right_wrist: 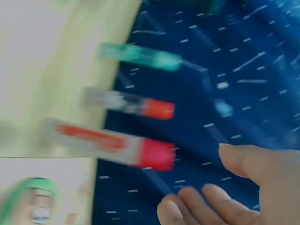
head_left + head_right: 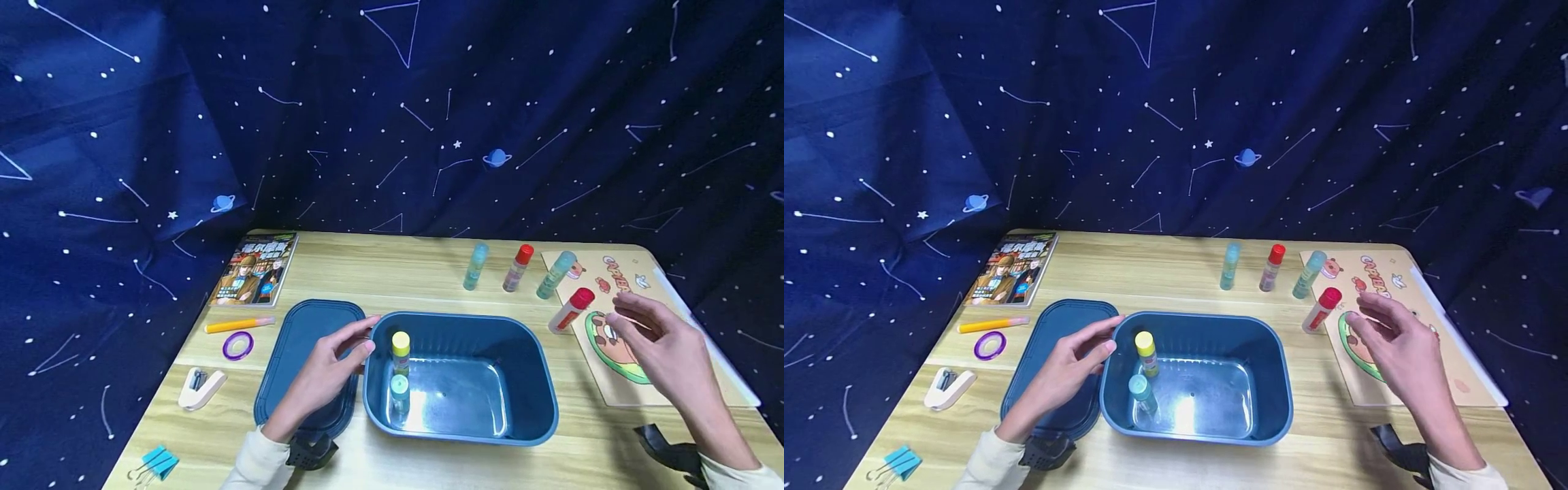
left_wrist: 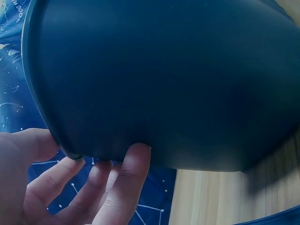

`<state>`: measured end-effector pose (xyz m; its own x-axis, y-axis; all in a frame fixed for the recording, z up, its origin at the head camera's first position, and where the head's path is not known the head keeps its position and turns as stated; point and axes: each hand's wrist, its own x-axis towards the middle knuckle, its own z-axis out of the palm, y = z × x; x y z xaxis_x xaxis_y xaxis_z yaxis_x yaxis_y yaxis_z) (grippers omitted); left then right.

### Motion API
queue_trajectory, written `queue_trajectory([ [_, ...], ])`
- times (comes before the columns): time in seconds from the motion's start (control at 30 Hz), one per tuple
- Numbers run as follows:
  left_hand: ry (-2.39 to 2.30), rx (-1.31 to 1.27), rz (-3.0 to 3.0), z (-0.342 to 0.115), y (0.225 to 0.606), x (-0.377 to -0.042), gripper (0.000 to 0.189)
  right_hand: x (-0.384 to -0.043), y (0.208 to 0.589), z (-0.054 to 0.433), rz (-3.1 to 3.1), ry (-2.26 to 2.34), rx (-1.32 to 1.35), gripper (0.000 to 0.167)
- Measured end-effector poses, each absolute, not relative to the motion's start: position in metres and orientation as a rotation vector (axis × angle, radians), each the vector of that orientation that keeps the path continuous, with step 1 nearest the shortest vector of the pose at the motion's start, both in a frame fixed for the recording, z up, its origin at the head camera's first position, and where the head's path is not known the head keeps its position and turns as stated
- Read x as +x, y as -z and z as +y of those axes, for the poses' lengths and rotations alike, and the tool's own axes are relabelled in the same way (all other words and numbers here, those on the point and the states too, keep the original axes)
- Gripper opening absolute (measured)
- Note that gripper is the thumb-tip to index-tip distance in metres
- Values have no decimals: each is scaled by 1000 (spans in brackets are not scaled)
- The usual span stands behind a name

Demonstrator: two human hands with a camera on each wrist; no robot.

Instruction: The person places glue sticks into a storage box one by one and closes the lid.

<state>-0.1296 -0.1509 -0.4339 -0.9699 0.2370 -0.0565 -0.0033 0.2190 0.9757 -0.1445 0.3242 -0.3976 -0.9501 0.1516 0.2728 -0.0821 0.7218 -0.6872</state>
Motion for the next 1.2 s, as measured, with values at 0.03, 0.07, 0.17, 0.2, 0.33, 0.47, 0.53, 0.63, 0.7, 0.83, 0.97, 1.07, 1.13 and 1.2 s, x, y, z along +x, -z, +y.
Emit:
queue_trajectory([
  [0.03, -1836, 220, 2297, -151, 434, -130, 42, -148, 407, 328, -2609, -1091, -79, 53],
  [0.07, -1835, 219, 2298, -151, 434, -130, 42, -151, 415, 330, -2604, -1113, -92, 54],
  [0.17, -1834, 215, 2301, -150, 433, -129, 42, -161, 436, 334, -2629, -1187, -143, 61],
  [0.2, -1835, 215, 2301, -150, 433, -129, 42, -164, 441, 334, -2624, -1232, -148, 62],
  [0.33, -1844, 220, 2296, -150, 434, -129, 42, -177, 451, 331, -2600, -1333, -164, 67],
  [0.47, -1845, 231, 2290, -150, 434, -129, 42, -186, 452, 329, -2591, -1350, -131, 66],
  [0.53, -1847, 229, 2289, -149, 434, -129, 42, -189, 451, 328, -2605, -1337, -115, 64],
  [0.63, -1851, 223, 2293, -150, 434, -129, 42, -193, 450, 326, -2631, -1282, -94, 60],
  [0.7, -1851, 227, 2297, -150, 434, -129, 42, -194, 449, 324, -2635, -1260, -75, 58],
  [0.83, -1846, 236, 2297, -150, 434, -129, 42, -192, 435, 322, -2646, -1221, -79, 58],
  [0.97, -1847, 233, 2293, -150, 434, -129, 42, -188, 408, 315, -2634, -1174, -50, 55],
  [1.07, -1851, 232, 2290, -150, 433, -129, 42, -184, 384, 307, -2598, -1140, 21, 49],
  [1.13, -1851, 231, 2291, -150, 433, -128, 42, -181, 366, 301, -2581, -1137, 78, 45],
  [1.2, -1850, 229, 2295, -150, 433, -128, 42, -175, 349, 294, -2580, -1124, 123, 44],
])
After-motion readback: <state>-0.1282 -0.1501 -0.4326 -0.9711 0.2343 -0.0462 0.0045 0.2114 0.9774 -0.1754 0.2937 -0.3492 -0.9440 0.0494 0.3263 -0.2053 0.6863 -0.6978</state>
